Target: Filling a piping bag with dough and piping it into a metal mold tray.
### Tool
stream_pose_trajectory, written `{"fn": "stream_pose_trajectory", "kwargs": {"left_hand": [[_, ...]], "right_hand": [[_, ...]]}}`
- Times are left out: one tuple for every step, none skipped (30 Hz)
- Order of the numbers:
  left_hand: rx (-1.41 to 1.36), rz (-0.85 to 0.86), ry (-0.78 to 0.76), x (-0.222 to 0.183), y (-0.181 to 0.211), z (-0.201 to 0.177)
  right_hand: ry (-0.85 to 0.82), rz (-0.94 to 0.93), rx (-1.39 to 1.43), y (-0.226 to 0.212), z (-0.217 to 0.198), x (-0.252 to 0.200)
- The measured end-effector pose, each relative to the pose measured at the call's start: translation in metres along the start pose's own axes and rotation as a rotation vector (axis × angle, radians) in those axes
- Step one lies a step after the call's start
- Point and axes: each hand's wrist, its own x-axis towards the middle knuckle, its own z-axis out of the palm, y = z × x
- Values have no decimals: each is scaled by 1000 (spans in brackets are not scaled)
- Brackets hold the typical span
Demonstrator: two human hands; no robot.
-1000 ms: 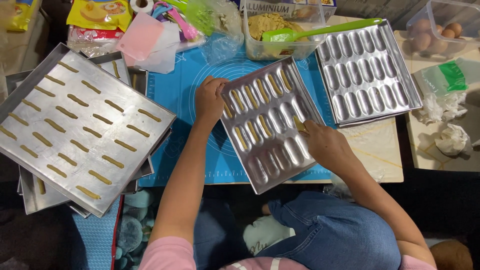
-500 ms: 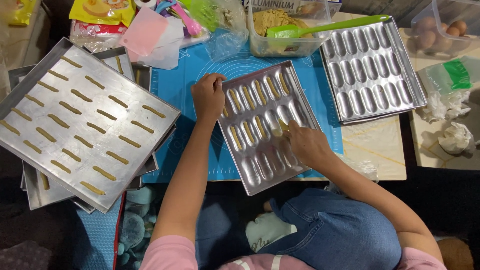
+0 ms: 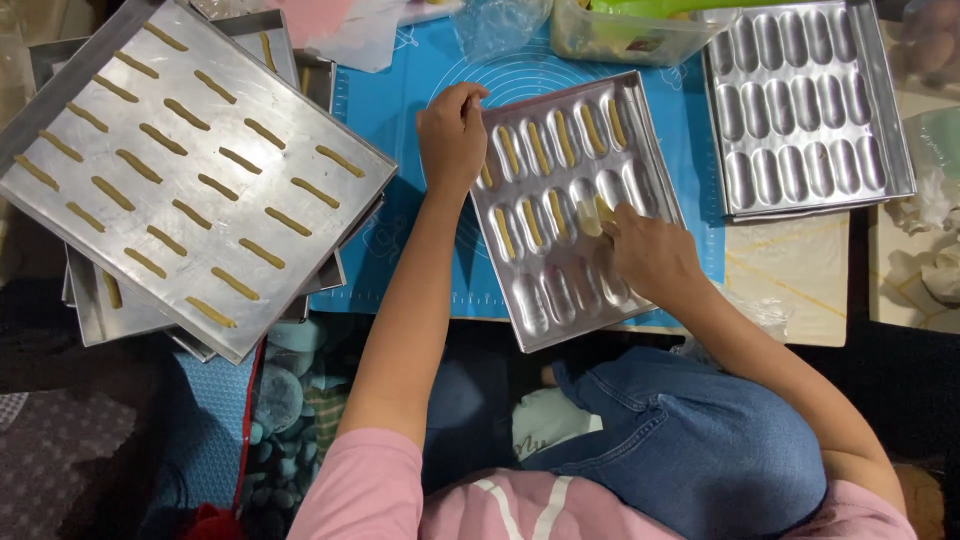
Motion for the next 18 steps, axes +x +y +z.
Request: {"fn": "stream_pose_trajectory", "kwargs": {"left_hand": [[1, -3, -2, -2, -2, 0], [16, 16, 6, -2, -2, 1], [31, 34, 14, -2, -2, 2], [29, 34, 16, -3, -1, 1], [26, 34, 15, -4, 0, 0], [24, 36, 14, -3, 1, -1], [23, 38, 16, -5, 0, -1], [30, 40, 16, -5, 1, -1], [37, 41, 16, -4, 1, -1], [32, 55, 15, -5, 4, -3], [41, 48, 7, -7, 8, -6], [48, 42, -2, -8, 11, -8], [43, 58, -4, -7, 13, -9], [46, 39, -12, -7, 14, -9], [49, 20, -20, -8, 14, -9], [47, 31, -26, -4, 12, -6], [59, 15, -51, 0, 9, -3], [73, -7, -79, 1, 4, -1]], "right_hand": [[-3, 0, 2, -3, -3, -1], [-56, 43, 54, -4, -6, 0], [-108, 85, 106, -6, -11, 0], [-107, 85, 104, -5, -12, 0], [-118, 93, 92, -5, -13, 0], [-128, 103, 82, -5, -14, 0], [-126, 102, 82, -8, -20, 1], [-202, 167, 141, -11, -28, 3], [-279, 232, 201, -14, -35, 4], [-267, 239, 201, -16, -33, 2], [-186, 194, 75, -18, -31, 0], [-104, 153, -52, -20, -30, -3], [-92, 164, -54, -21, -30, -1], [-113, 164, -18, -22, -30, -1], [-134, 164, 18, -22, -30, 0], [-128, 175, 19, -23, -32, 1], [-123, 169, 8, -23, -34, 3], [-125, 163, -2, -26, -35, 2]]}}
